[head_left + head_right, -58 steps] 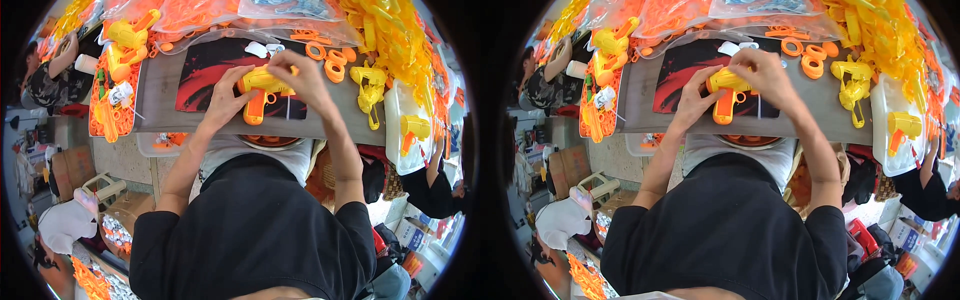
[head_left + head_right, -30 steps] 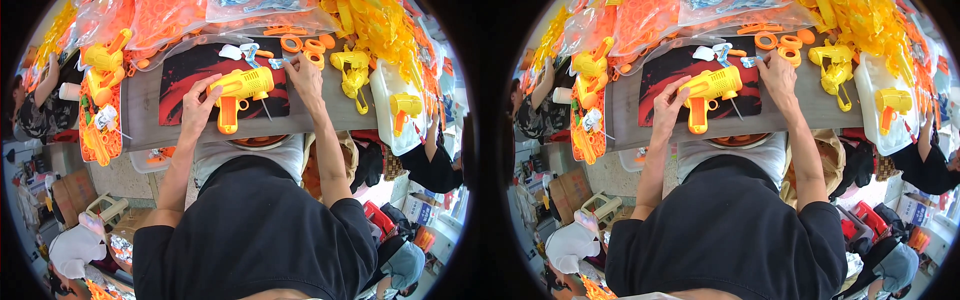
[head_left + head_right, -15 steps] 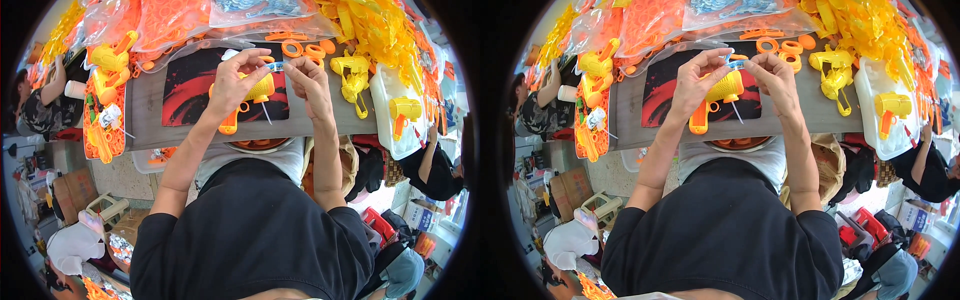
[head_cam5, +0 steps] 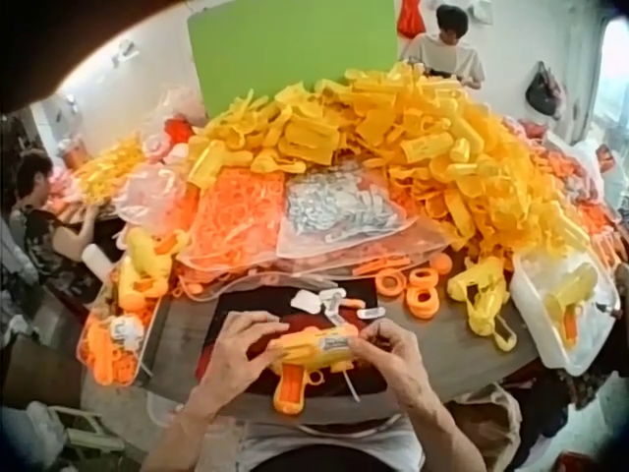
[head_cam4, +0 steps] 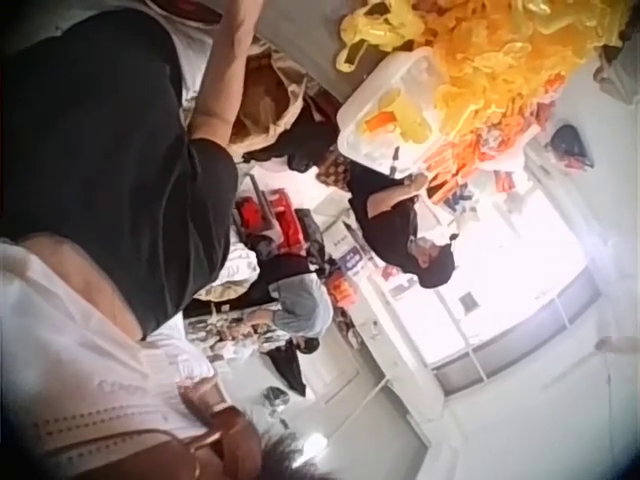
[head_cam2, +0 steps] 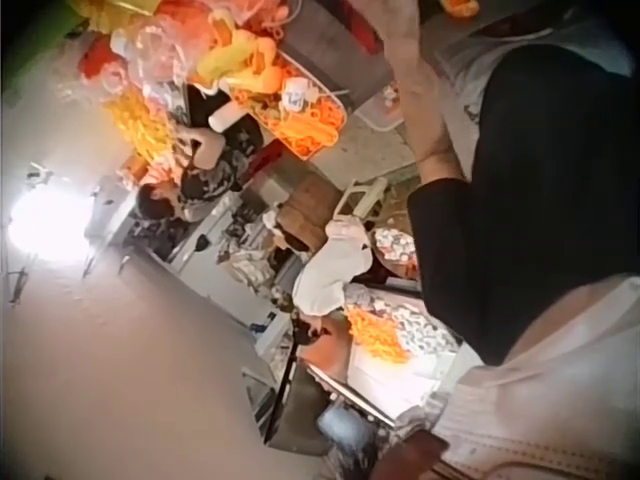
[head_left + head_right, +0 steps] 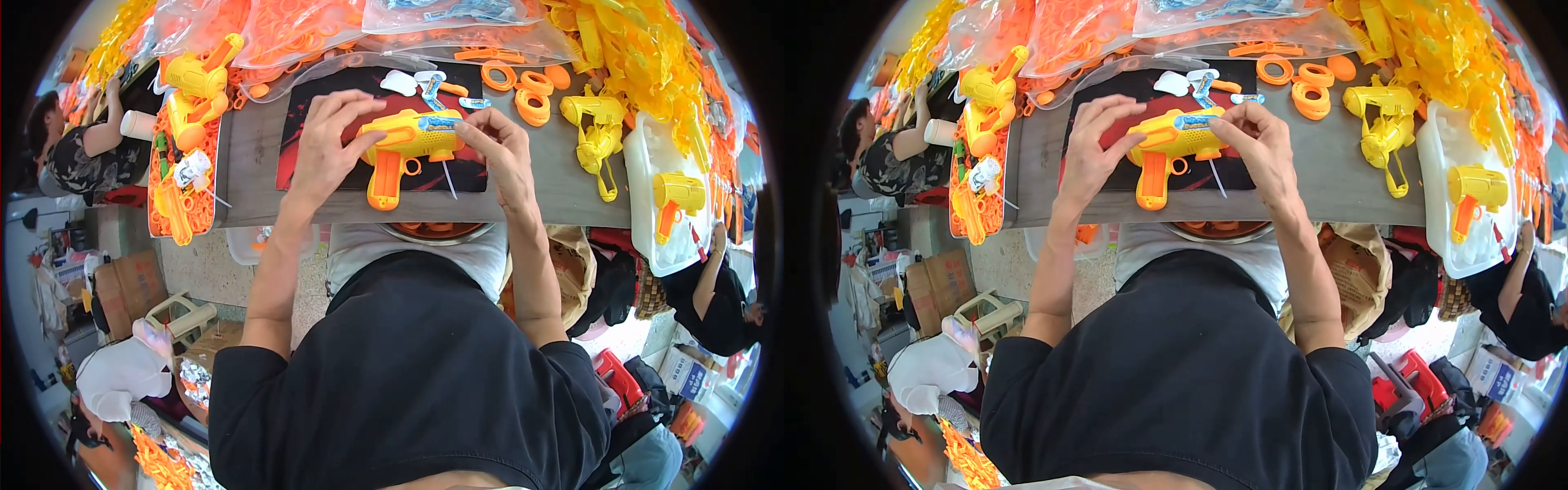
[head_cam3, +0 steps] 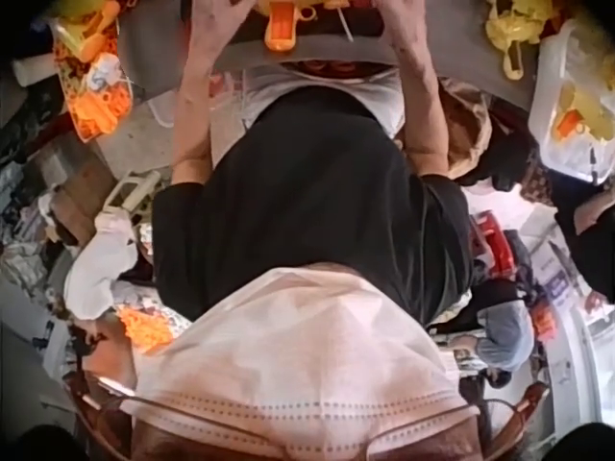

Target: Assembling plastic toy guns by hand at a factory workbench.

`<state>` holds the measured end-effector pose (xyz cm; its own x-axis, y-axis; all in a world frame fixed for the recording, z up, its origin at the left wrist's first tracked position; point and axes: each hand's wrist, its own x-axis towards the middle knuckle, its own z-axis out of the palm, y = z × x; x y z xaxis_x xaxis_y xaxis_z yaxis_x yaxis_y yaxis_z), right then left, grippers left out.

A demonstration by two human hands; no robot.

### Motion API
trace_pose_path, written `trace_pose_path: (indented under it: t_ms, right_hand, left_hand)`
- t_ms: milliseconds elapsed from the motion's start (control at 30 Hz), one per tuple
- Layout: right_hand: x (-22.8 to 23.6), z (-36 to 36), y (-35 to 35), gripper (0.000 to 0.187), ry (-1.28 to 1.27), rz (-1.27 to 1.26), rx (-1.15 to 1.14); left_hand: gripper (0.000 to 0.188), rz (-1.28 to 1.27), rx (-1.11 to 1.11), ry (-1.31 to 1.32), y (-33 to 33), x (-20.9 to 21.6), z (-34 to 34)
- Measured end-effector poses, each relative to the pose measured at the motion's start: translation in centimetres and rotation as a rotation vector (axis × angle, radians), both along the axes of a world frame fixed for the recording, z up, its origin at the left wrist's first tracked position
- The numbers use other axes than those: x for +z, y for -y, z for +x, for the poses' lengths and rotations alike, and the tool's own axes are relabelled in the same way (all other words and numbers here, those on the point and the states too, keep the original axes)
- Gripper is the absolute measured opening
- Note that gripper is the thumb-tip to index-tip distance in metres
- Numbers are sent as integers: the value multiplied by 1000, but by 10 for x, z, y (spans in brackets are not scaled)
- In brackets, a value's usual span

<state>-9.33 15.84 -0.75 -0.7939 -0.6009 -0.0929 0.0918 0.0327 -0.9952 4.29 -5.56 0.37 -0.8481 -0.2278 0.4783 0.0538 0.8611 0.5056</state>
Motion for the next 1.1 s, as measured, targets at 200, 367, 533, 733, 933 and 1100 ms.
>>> trace_pose_path:
  t_ms: [200,367,533,733,933,1100]
  right_hand:
    - [-14,1,1,22,-371,138,-111]
    - [-9,0,-1,21,-461,220,-115]
    - [-8,-5,4,22,-553,315,-33]
    - [-13,-1,31,28,-643,333,79]
    - [-7,3,35,29,-876,314,60]
    - [-2,1,28,35,-1214,247,308]
  left_hand:
    - [32,-41,-41,74,-4,-14,9]
    - [28,6,-18,35,-3,-22,9]
    - [26,171,-38,-40,-2,-30,7]
    - [26,102,-29,-17,-4,-27,8]
    - [24,-31,46,21,-10,-27,11]
    - [24,376,-33,13,-5,-36,12]
